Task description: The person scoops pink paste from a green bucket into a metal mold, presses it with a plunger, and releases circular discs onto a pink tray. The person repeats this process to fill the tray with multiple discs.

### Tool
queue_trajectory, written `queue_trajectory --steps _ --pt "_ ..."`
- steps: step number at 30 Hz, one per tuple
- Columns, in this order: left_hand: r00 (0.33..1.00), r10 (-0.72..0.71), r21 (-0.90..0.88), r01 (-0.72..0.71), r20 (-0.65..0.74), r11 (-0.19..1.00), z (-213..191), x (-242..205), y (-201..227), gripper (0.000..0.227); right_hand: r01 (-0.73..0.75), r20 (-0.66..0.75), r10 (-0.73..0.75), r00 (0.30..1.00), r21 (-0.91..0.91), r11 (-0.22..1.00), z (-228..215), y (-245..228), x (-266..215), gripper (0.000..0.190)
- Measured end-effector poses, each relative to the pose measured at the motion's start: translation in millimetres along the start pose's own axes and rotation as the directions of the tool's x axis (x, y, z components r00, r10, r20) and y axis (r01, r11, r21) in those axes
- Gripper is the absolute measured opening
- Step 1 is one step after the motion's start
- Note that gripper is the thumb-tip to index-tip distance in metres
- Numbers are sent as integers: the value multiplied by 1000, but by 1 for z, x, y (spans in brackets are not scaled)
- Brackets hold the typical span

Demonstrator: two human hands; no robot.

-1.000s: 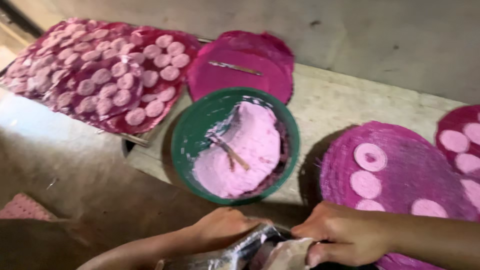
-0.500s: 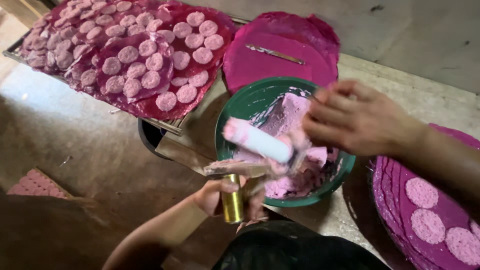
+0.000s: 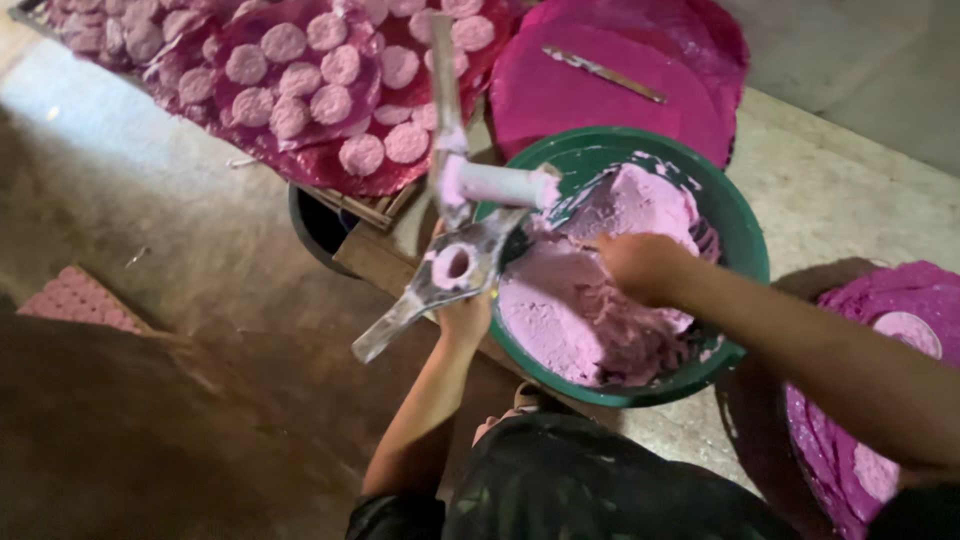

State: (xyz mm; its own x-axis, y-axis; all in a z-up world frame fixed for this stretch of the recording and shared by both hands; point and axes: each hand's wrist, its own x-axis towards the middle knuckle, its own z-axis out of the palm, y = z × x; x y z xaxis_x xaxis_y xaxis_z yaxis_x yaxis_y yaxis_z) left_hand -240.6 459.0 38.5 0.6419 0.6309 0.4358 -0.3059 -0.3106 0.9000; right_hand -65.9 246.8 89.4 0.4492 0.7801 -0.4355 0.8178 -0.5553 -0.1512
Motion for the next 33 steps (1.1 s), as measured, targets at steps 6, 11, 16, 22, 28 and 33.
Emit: queue_trajectory --steps 6,11,16,22,28,33 --pt "999 35 -38 -34 17 999 20 5 9 60 -1 67 11 998 -144 990 -15 -12 5 22" --pt "999 38 -41 -38 7 998 22 5 3 64 106 -44 -112 993 -127 986 -2 -31 3 22" --pt "999 35 -61 -34 11 998 26 2 3 62 -221 321 149 935 202 954 -6 -38 -48 43" --pt "998 -16 190 3 66 982 8 24 17 52 55 36 -64 997 212 976 -51 -46 -112 61" --pt "964 150 515 -245 221 821 7 53 43 66 -336 141 305 942 426 840 -97 -6 -158 38" --pt "839 161 450 -429 520 783 24 54 65 66 -23 -125 115 986 573 819 -121 12 -159 42"
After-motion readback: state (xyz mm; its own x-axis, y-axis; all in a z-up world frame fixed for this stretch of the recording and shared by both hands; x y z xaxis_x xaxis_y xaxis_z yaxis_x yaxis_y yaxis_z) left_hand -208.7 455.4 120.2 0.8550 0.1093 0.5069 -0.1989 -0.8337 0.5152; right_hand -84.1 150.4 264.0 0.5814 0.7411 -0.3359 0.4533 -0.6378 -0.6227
